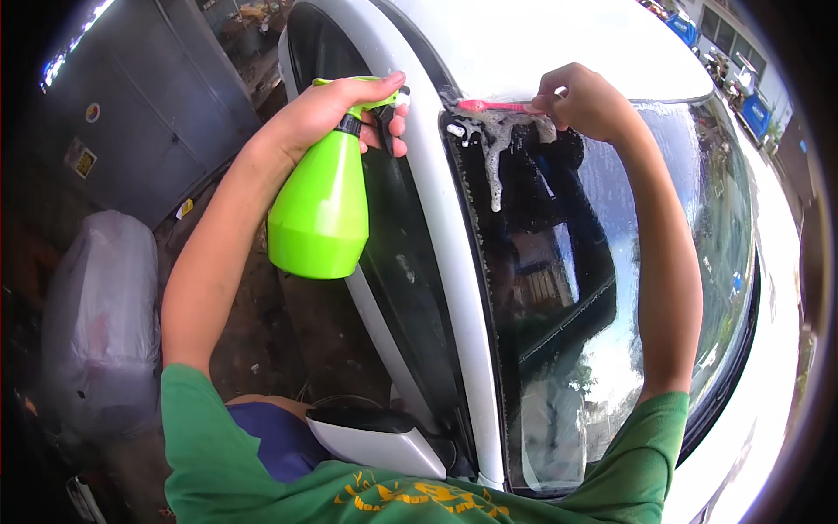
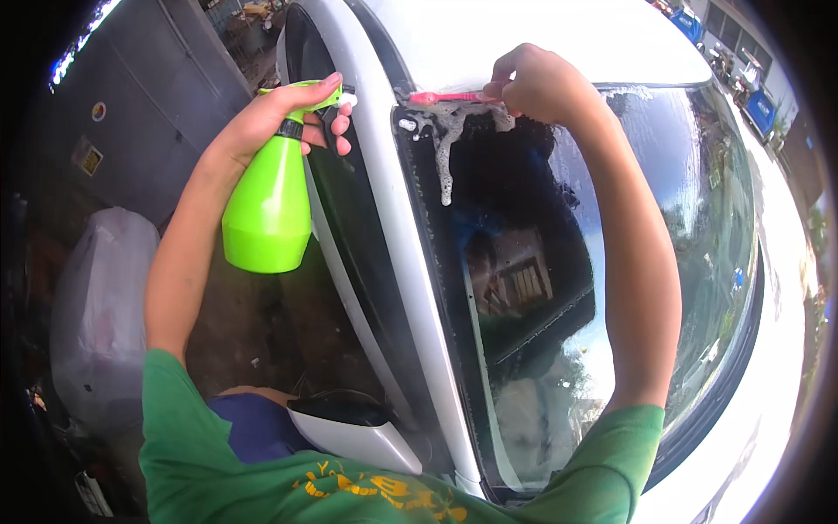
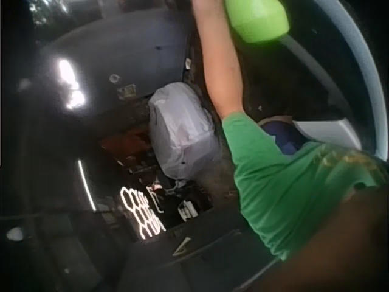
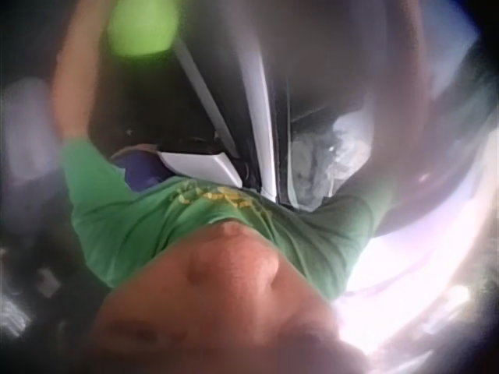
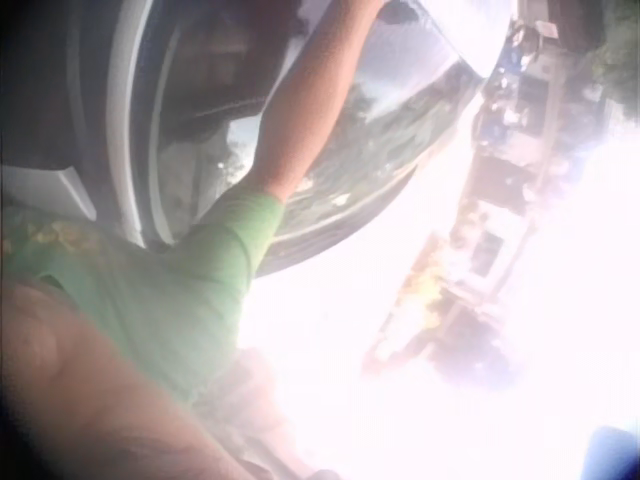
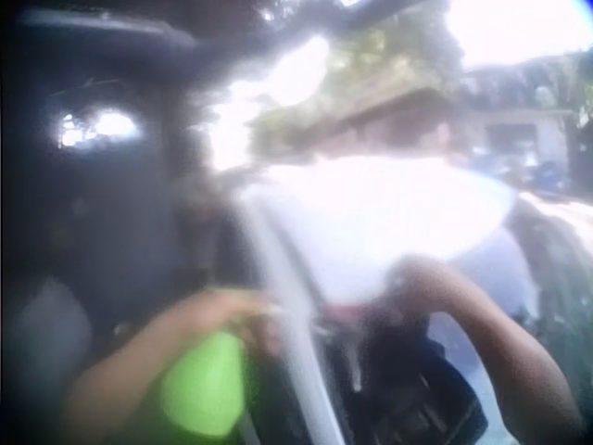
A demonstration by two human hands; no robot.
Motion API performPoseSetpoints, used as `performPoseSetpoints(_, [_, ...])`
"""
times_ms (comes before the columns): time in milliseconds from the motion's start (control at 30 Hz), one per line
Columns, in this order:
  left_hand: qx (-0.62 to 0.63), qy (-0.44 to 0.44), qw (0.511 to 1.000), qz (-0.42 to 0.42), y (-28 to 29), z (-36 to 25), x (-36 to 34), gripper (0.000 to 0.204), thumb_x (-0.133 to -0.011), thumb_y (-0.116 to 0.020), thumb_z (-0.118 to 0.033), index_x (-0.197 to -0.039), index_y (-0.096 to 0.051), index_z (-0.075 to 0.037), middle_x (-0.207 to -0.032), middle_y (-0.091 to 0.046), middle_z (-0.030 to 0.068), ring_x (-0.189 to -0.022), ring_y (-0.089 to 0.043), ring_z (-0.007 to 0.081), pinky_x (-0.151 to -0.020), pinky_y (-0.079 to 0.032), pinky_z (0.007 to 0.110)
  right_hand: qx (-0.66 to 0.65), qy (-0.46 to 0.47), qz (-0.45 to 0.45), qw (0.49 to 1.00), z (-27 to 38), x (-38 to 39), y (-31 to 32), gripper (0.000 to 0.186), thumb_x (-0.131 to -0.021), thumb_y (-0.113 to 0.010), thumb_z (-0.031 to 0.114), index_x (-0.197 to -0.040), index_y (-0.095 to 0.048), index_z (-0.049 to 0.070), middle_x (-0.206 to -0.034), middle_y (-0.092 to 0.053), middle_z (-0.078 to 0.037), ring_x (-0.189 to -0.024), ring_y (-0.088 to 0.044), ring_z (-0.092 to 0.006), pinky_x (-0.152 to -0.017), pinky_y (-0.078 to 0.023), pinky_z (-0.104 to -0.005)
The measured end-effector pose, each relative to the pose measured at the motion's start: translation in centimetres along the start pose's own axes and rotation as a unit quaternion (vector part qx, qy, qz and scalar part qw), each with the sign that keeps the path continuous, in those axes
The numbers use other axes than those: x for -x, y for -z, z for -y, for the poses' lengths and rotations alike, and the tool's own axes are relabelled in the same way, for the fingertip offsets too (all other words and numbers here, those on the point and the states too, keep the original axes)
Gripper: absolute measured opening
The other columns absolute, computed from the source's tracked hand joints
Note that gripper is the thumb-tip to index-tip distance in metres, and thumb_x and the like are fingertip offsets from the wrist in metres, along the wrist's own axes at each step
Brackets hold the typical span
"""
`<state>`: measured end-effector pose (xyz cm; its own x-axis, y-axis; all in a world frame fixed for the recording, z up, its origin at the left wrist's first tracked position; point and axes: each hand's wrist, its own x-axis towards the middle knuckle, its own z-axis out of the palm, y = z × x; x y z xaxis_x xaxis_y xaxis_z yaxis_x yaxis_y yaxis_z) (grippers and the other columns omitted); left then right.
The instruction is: The person cleans the rubber seals and edges of a car's windows using a spray bottle and a small brush, scrubbing foam into the crevices along the top and sides of the windows.
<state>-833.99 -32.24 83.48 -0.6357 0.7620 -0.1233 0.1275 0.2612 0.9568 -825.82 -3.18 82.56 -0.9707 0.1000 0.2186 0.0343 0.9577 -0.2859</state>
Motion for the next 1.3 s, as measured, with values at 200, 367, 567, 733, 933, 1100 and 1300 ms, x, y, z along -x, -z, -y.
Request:
performPoseSetpoints(200, [0.029,-0.036,0.999,-0.007,0.6,2.0,-1.3,0.038,-0.092,-0.058,-0.047,-0.094,-0.061,-0.009,-0.083,-0.064,0.0011,-0.076,-0.068,0.0118,-0.051,-0.04,0.017,0.002,-0.063,-0.034,0.997,4.0,0.7,-1.3,0.014,-0.082,-0.065,0.012,-0.092,-0.071,0.006,-0.082,-0.07,-0.016,-0.082,-0.068,-0.0297,-0.074,-0.052,-0.0409])
performPoseSetpoints(367, [0.107,-0.118,0.986,0.047,0.2,2.8,-4.0,0.041,-0.092,-0.058,-0.047,-0.094,-0.062,-0.006,-0.082,-0.065,0.0028,-0.073,-0.067,0.0127,-0.052,-0.042,0.017,-0.055,0.044,-0.172,0.982,5.5,1.3,-4.4,0.035,-0.08,-0.059,-0.001,-0.113,-0.066,0.009,-0.081,-0.069,-0.018,-0.072,-0.068,-0.0224,-0.068,-0.051,-0.0361])
performPoseSetpoints(567, [0.08,-0.096,0.991,0.057,3.7,3.2,-4.4,0.041,-0.09,-0.061,-0.046,-0.091,-0.062,-0.005,-0.078,-0.063,0.002,-0.071,-0.066,0.0143,-0.053,-0.043,0.017,-0.221,-0.161,0.032,0.961,7.7,4.3,-2.5,0.041,-0.096,-0.047,0.009,-0.133,-0.057,0.023,-0.073,-0.059,-0.001,-0.044,-0.035,-0.004,-0.037,-0.028,-0.0227])
performPoseSetpoints(733, [0.121,-0.154,0.974,0.112,1.7,2.4,-6.7,0.04,-0.09,-0.062,-0.045,-0.092,-0.062,-0.005,-0.082,-0.065,0.003,-0.074,-0.068,0.0145,-0.054,-0.045,0.018,-0.287,-0.2,-0.022,0.937,8.8,1.1,-2.9,0.045,-0.095,-0.045,0.007,-0.135,-0.055,0.025,-0.075,-0.056,0.001,-0.044,-0.034,-0.0036,-0.037,-0.027,-0.0203])
performPoseSetpoints(933, [0.126,-0.157,0.974,0.102,7.4,4.9,-6.8,0.041,-0.092,-0.059,-0.044,-0.091,-0.062,-0.004,-0.083,-0.064,0.0045,-0.077,-0.069,0.0158,-0.052,-0.045,0.017,-0.3,-0.264,-0.021,0.917,10.9,3.8,-4.3,0.046,-0.095,-0.045,0.003,-0.136,-0.054,0.021,-0.076,-0.055,0.0,-0.04,-0.031,-0.0019,-0.034,-0.025,-0.0182])
performPoseSetpoints(1100, [0.13,-0.163,0.963,0.17,4.9,3.7,-7.8,0.04,-0.092,-0.06,-0.043,-0.091,-0.061,-0.003,-0.084,-0.065,0.0037,-0.075,-0.068,0.0127,-0.053,-0.045,0.018,-0.33,-0.271,-0.052,0.903,11.3,-1.6,-3.9,0.045,-0.094,-0.047,0.003,-0.134,-0.057,0.021,-0.079,-0.057,-0.002,-0.041,-0.032,-0.0025,-0.034,-0.026,-0.0186])
performPoseSetpoints(1300, [0.136,-0.168,0.965,0.148,11.5,6.5,-6.6,0.04,-0.092,-0.06,-0.043,-0.095,-0.062,-0.003,-0.082,-0.064,0.0037,-0.076,-0.069,0.0167,-0.056,-0.046,0.019,-0.315,-0.356,-0.035,0.879,12.2,4.5,-4.3,0.041,-0.094,-0.05,0.008,-0.133,-0.057,0.021,-0.075,-0.058,-0.001,-0.044,-0.035,-0.0037,-0.037,-0.023,-0.0194])
